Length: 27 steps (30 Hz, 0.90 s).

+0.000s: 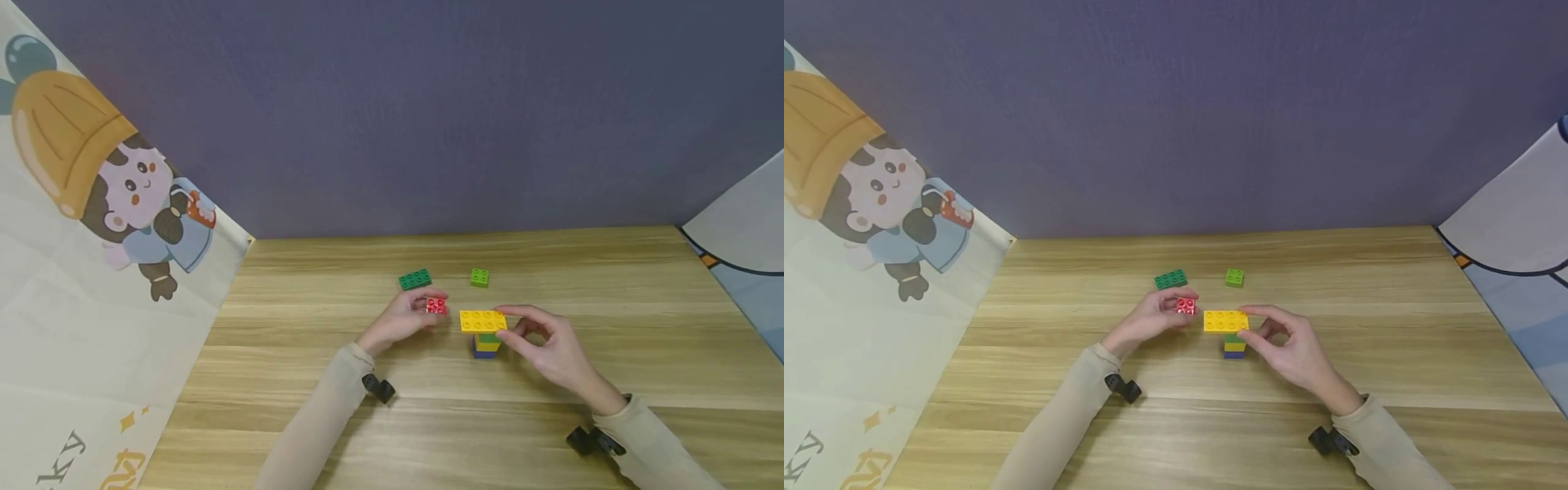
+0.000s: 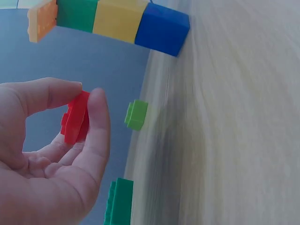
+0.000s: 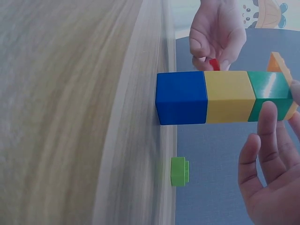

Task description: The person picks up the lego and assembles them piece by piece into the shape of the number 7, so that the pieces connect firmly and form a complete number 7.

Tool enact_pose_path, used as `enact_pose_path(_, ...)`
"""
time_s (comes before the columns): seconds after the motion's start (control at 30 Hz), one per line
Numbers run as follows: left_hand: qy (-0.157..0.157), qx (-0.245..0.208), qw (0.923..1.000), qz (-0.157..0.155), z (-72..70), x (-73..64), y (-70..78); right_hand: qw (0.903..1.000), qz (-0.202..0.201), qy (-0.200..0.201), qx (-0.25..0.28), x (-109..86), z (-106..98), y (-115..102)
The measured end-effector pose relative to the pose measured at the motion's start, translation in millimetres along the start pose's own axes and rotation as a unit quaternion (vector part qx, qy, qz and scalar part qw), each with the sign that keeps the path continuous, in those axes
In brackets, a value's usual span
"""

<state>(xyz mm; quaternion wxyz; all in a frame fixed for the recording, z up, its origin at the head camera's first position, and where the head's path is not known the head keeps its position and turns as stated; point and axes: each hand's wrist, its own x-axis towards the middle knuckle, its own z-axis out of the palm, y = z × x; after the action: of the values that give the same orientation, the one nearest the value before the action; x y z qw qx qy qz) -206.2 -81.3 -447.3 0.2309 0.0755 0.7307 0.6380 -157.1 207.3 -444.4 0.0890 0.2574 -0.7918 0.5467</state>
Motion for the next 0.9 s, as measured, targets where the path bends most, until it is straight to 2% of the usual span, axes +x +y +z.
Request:
enact_pose_path(0.23, -0.016, -0.035, 0.9992, 0.002, 5.3, -7.6, 4.7, 0.9999, 0.01, -0.001, -0.008, -0.1, -0.4, -0.7)
enact_pose_path(0.57, -0.03, -0.049, 0.998, 0.027, 10.2, -16.0, 10.0, 0.9998, 0.015, -0.004, -0.013, -0.6, -0.6, -1.3)
enact_pose_path(0.9, -0.029, -0.075, 0.9967, 0.014, 16.3, -24.4, 14.8, 0.9999, 0.009, -0.003, -0.012, -1.4, -0.9, -0.5)
